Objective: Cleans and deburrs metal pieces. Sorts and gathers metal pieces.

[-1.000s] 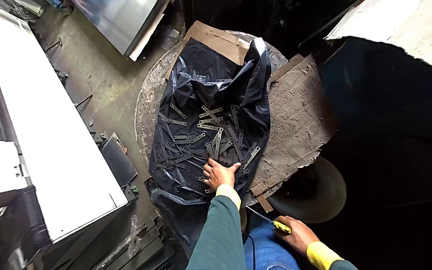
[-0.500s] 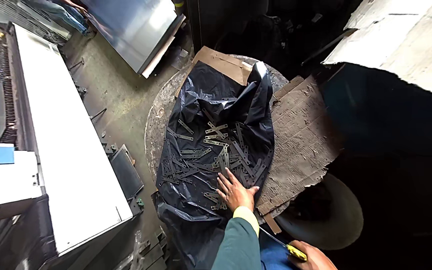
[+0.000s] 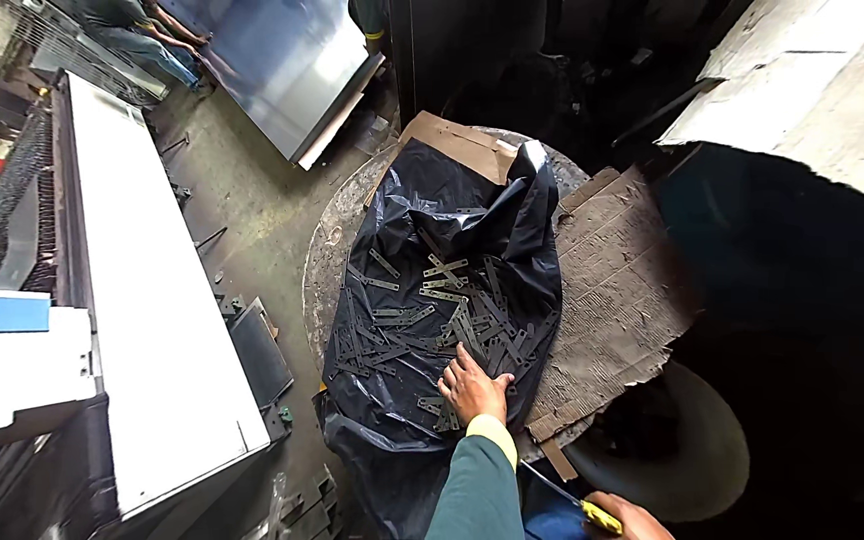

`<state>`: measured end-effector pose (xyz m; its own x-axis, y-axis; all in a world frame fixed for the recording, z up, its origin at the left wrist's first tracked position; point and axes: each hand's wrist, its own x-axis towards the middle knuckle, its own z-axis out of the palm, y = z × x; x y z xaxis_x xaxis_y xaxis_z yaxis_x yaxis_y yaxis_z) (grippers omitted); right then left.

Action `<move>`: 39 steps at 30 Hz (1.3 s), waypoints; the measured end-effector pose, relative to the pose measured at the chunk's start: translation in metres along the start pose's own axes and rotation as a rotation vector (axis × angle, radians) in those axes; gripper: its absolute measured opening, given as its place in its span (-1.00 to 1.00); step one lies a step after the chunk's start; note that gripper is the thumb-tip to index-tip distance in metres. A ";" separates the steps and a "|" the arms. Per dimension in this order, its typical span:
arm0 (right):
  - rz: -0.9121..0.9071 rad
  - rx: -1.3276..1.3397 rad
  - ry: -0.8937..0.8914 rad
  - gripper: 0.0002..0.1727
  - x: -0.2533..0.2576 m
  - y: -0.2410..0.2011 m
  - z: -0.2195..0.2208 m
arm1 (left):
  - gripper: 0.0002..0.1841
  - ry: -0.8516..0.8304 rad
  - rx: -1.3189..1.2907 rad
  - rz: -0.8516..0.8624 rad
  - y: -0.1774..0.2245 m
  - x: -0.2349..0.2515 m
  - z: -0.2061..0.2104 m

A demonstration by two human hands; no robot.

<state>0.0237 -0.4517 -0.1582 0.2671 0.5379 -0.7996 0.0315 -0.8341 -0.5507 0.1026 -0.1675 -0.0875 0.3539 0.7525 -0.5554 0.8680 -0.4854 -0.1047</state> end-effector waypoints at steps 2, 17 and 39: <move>0.006 0.009 -0.008 -0.48 -0.002 -0.003 -0.001 | 0.28 -0.026 -0.018 -0.037 0.001 0.003 -0.006; 0.037 0.003 0.005 -0.51 -0.004 0.004 0.016 | 0.36 -0.013 -0.005 -0.066 0.004 -0.011 0.019; 0.049 0.013 -0.018 -0.47 0.001 0.007 0.019 | -0.15 -0.144 0.208 0.091 -0.011 0.028 -0.018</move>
<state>0.0057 -0.4545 -0.1679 0.2506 0.4985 -0.8299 0.0064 -0.8581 -0.5135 0.1090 -0.1330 -0.0866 0.3608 0.6379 -0.6803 0.7395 -0.6402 -0.2082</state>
